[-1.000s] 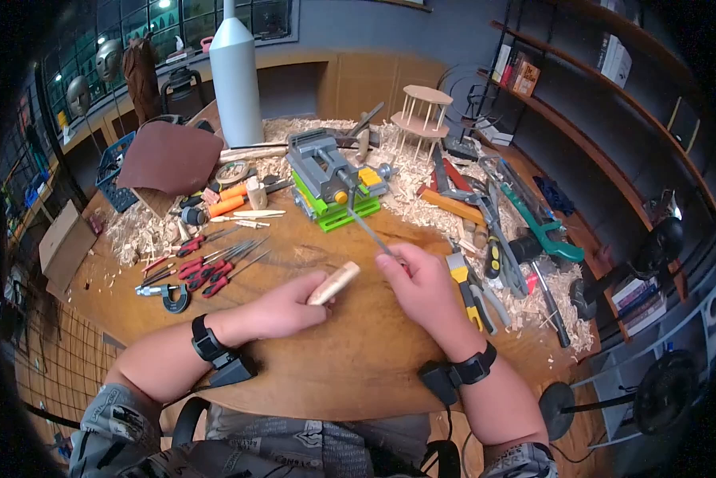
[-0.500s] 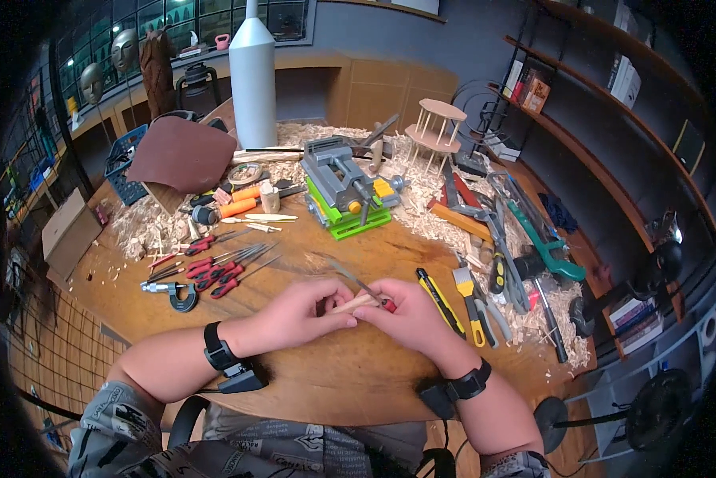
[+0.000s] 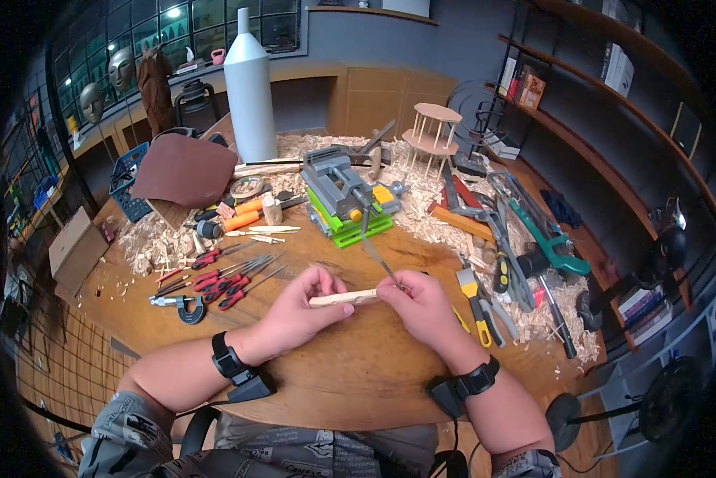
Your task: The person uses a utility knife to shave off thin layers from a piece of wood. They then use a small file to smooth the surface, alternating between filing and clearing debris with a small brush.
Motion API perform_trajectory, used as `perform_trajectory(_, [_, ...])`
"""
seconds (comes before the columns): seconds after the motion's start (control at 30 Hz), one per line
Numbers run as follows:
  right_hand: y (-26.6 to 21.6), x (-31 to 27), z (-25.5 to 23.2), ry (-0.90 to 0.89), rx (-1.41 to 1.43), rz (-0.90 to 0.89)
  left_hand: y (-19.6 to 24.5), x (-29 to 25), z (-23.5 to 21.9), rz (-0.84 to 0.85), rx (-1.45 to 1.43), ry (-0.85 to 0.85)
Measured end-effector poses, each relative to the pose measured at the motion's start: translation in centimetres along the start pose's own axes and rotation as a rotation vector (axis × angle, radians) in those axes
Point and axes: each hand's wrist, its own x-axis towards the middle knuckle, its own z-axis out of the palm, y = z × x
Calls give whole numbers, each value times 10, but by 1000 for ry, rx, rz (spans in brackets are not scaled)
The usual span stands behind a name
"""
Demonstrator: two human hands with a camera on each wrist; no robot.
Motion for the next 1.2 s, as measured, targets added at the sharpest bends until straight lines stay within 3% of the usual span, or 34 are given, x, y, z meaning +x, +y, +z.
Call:
perform_trajectory(0.03, [0, 0, 1, 23, -30, -54, 6, -2, 2, -2, 2, -4])
perform_trajectory(0.1, [-5, 0, 2, 53, -58, -101, 24, -6, 6, -397, 68, -69])
perform_trajectory(0.13, [-7, 0, 2, 78, -90, -150, 23, -6, 7, -399, 71, -72])
perform_trajectory(0.2, [-9, 0, -1, 79, -118, -134, 22, -9, 7, -248, 386, -184])
perform_trajectory(0.33, [-22, -7, 1, 14, -225, -90, 6, -5, 1, -162, 471, -178])
perform_trajectory(0.37, [-21, -8, 3, 14, -222, -88, 5, -4, 0, -141, 474, -250])
perform_trajectory(0.43, [-18, -9, 8, 153, -207, -215, 5, -2, 0, -124, 478, -323])
perform_trajectory(0.47, [-15, -9, 6, 155, -205, -215, 7, -1, 1, -242, 277, -228])
perform_trajectory(0.5, [-11, -8, 2, 63, -321, -341, 10, 0, 2, -355, 75, -131])
perform_trajectory(0.53, [-8, -6, 0, -31, -438, -467, 14, -1, 3, -354, 77, -130])
perform_trajectory(0.63, [-6, -3, 3, -49, -582, -494, 22, -3, 6, -368, -8, -69])
perform_trajectory(0.67, [-7, -2, 1, -44, -581, -490, 21, -3, 5, -354, -6, -58])
perform_trajectory(0.73, [-11, 1, -3, 186, -628, -323, 18, -2, 4, -340, -7, -46])
perform_trajectory(0.8, [-13, -2, -2, 189, -629, -338, 14, 1, 2, -332, 98, 5])
perform_trajectory(0.87, [-14, -5, 3, -40, -628, -488, 16, -1, 5, -305, 81, -37])
perform_trajectory(0.9, [-13, -4, 3, -36, -625, -484, 18, -2, 6, -279, 65, -85])
perform_trajectory(0.97, [-11, 2, -1, 187, -714, -296, 22, -3, 7, -370, 29, -76])
perform_trajectory(1.0, [-8, 2, -4, 188, -717, -296, 23, -3, 8, -457, -10, -53])
perform_trajectory(1.1, [-6, 4, -10, 231, -595, -346, 19, -4, 11, -398, 17, -83])
perform_trajectory(1.2, [-8, 1, -9, 204, -415, -283, 29, -10, 19, -388, 23, -100])
